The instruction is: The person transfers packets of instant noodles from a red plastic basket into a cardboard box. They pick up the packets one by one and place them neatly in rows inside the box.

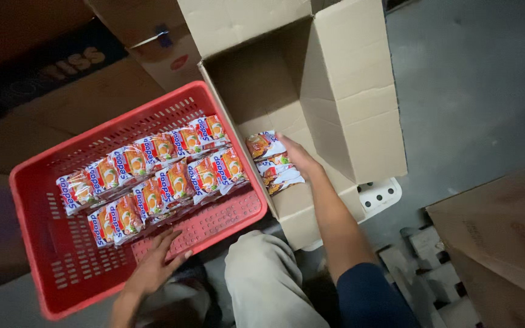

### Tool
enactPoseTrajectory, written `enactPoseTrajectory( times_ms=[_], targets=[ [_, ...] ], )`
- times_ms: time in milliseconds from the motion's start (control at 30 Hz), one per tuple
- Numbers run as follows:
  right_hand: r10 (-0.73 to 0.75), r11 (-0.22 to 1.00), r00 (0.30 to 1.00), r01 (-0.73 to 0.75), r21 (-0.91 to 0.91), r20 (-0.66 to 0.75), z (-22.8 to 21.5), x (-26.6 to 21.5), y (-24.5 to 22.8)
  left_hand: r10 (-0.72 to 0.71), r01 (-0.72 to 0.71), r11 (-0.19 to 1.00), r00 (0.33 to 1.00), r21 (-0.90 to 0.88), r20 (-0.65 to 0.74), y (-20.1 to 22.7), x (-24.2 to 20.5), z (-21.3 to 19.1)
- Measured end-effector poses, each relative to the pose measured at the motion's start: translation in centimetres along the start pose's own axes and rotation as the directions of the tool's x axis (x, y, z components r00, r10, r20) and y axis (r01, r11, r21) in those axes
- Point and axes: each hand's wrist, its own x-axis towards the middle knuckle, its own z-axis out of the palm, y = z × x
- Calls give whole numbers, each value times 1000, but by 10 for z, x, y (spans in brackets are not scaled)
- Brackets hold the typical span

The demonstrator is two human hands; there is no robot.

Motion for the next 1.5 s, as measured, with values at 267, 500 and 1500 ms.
enactPoseTrajectory(
  times_ms=[267,500,1500],
  targets=[
    [-161,957,976,117,-266,-148,-1,21,14,28,-28,999,1000,34,0,-12,7,7],
    [-655,623,738,404,-670,-164,6,43,44,-144,143,990,987,18,79,40,-16,-23],
    [-946,162,291,809,-564,145,178,-167,-9,-404,344,902,886,-260,-229,-146,33,-19]
  ],
)
